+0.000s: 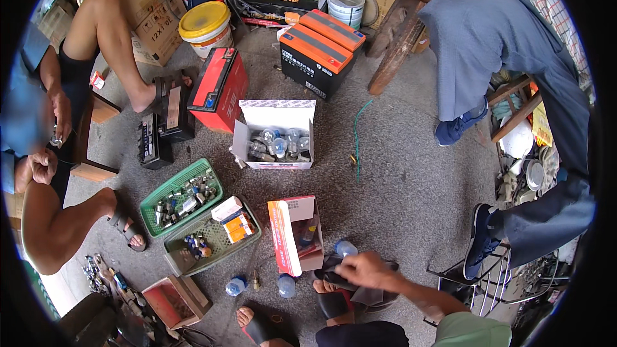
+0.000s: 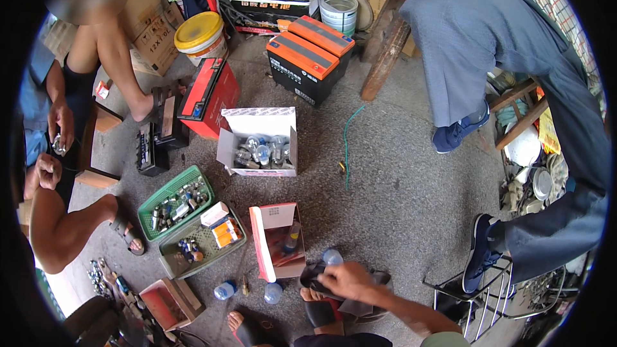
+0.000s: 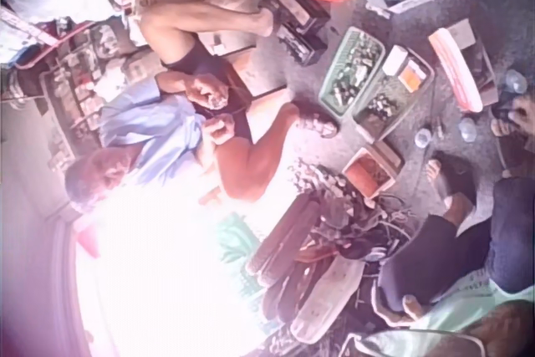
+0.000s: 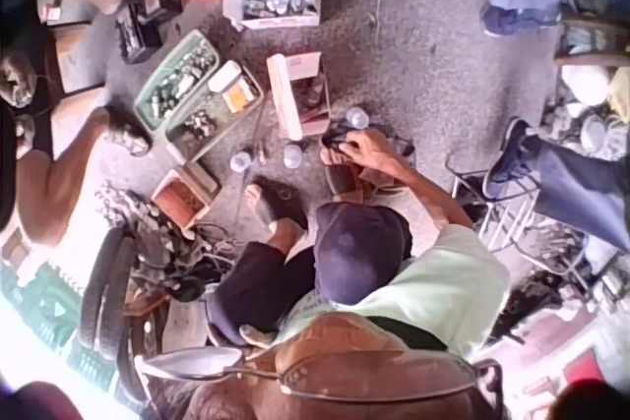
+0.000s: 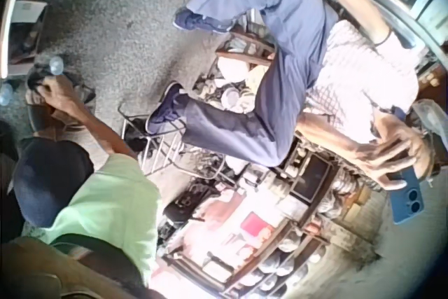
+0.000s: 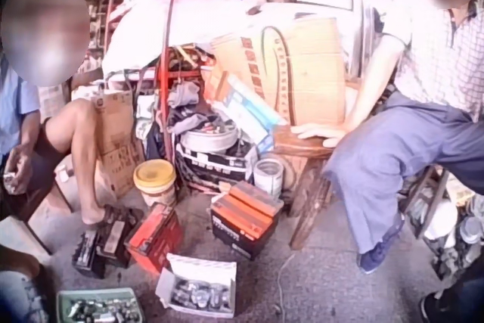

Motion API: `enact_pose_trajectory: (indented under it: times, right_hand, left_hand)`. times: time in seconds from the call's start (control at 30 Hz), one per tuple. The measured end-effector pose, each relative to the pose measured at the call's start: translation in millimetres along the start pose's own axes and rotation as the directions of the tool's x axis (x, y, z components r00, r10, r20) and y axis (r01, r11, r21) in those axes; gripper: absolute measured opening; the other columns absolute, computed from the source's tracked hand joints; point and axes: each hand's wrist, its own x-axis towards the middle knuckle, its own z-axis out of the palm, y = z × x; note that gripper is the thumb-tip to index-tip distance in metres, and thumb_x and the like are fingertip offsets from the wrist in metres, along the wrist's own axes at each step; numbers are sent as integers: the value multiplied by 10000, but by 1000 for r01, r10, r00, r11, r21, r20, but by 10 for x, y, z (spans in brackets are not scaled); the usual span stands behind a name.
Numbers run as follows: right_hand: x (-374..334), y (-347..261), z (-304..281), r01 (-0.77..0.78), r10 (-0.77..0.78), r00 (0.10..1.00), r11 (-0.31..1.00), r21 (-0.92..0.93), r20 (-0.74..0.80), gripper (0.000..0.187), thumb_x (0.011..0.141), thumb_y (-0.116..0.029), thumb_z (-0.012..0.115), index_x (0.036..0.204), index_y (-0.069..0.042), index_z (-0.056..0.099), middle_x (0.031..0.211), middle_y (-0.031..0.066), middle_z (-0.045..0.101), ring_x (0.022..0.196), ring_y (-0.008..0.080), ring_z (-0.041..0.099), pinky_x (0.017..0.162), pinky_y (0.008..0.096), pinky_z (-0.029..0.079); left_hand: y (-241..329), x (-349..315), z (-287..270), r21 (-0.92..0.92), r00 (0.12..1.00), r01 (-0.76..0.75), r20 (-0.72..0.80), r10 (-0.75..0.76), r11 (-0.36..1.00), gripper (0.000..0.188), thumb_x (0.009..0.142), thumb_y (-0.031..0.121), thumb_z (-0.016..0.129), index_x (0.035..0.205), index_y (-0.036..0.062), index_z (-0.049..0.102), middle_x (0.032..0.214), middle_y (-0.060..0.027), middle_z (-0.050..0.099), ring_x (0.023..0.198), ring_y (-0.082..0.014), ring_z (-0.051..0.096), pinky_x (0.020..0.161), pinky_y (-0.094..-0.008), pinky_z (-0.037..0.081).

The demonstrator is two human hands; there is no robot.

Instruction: The person sits on the floor and handles small mechanical parts, including bulbs and plastic containers. They open boxes, pick up items, and place them into baskets or back into boxes.

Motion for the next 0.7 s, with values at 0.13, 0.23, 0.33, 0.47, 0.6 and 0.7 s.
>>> enact_pose_trajectory:
  times: [0.13,0.23,0.33,0.47,0.6,0.7]
  right_hand:
    - [636,-603,-918,296,-337,872,941,-166,-354,298,996,-285,624,793,-68,650,541,30,586,399,75,497,323,249,385]
    - [1251,-1280,-1293,381,-431,808,902,-201,-402,228,984,-186,638,811,-36,631,579,41,593,485,91,565,425,286,423]
    - [1880,-1639,-1257,344,-475,849,829,-440,-232,197,938,-157,635,951,40,643,845,213,673,754,359,668,703,450,533]
    - [2306,-1700,-962,222,-382,907,791,-570,-177,319,906,-210,664,1088,48,619,965,245,659,943,411,658,865,506,517]
    - [2553,-1460,-889,169,-298,949,764,-623,-108,352,882,-208,683,1123,40,622,1030,244,668,1033,397,646,939,495,497]
    - [2624,-1506,-996,75,-117,993,794,-603,-30,343,867,-221,673,1085,43,648,1114,239,674,1088,366,642,967,459,500]
  left_hand:
    - [-114,188,-49,-58,989,105,114,-98,993,515,937,304,695,1316,-23,573,1264,-174,621,1113,-252,574,978,-374,446]
    - [-290,368,-81,-96,948,232,248,-202,968,502,939,293,695,1310,-24,576,1255,-167,625,1103,-241,576,965,-365,454]
    - [-470,547,-68,-103,867,375,390,-310,921,489,941,282,696,1303,-24,579,1247,-160,629,1094,-231,578,951,-357,461]
    - [-877,818,315,-108,717,525,590,-371,844,472,943,268,696,1295,-26,583,1237,-151,634,1081,-217,581,933,-345,471]
    - [-1674,871,1265,-112,788,145,614,-46,983,682,850,28,755,1446,-11,425,1351,-153,547,951,-200,633,772,-321,553]
    - [-1581,934,1602,-89,724,299,670,-165,950,947,768,10,814,1541,41,269,1454,-194,446,1068,-224,606,780,-336,571]
